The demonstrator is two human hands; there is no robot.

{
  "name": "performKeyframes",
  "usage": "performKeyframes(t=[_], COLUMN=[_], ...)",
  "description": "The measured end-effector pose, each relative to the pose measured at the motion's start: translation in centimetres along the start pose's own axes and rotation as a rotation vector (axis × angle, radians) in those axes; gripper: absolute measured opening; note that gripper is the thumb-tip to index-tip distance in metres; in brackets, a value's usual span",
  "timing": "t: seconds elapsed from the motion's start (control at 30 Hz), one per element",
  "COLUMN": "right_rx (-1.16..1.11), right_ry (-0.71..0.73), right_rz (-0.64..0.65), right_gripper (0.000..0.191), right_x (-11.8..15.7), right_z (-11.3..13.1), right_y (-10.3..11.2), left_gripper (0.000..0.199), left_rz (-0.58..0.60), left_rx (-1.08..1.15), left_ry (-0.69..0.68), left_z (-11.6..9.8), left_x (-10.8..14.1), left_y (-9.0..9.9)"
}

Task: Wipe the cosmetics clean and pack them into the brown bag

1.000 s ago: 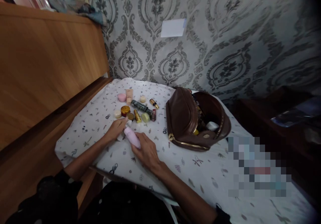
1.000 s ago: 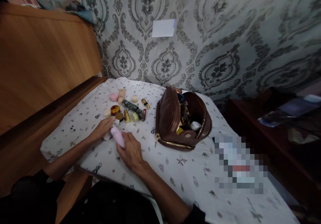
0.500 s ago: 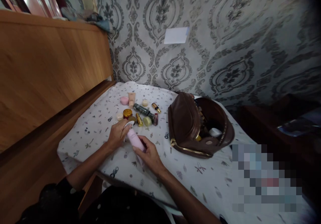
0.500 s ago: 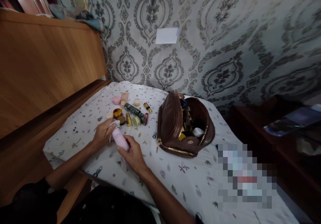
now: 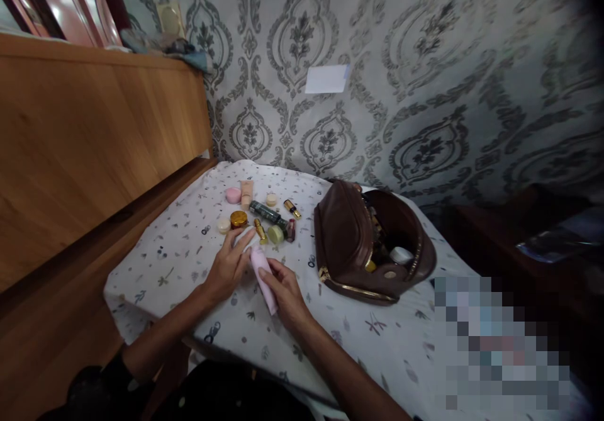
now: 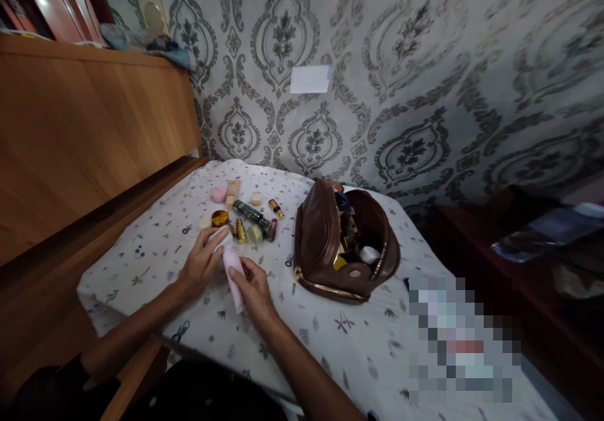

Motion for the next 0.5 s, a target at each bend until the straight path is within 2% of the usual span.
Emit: performKeyframes(t=[0.2, 0.37, 0.5], right_rx=[-0.020, -0.145, -0.303], right_ry=[0.000, -0.143, -0.259], right_rz=[0.026, 0.042, 0.149], right_gripper=[0.038, 0.039, 0.038], right_x=[0.1, 0.3, 0.4], right_z=[0.5, 0.6, 0.7], right_y=[-0.1, -0.2, -0.4], left_gripper=[0.044, 0.058, 0.065], left_rz=[0.006, 0.089, 0.184], left_rx=[0.422, 0.896, 1.139], left_ry=[0.381, 0.723, 0.845], left_z=[-0.6, -0.6, -1.7], left_x=[-1.0, -1.5, -1.2], left_y=[0.1, -0.3, -0.6])
Point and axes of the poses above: each hand's wrist, its own x-axis away from the middle knuckle, its own y-axis out of the back of the hand, z = x × y, the point moved 2 cm from there along -x, towards the middle knuckle, and after that the axes turned 6 degrees about y, right-handed, at the moved point
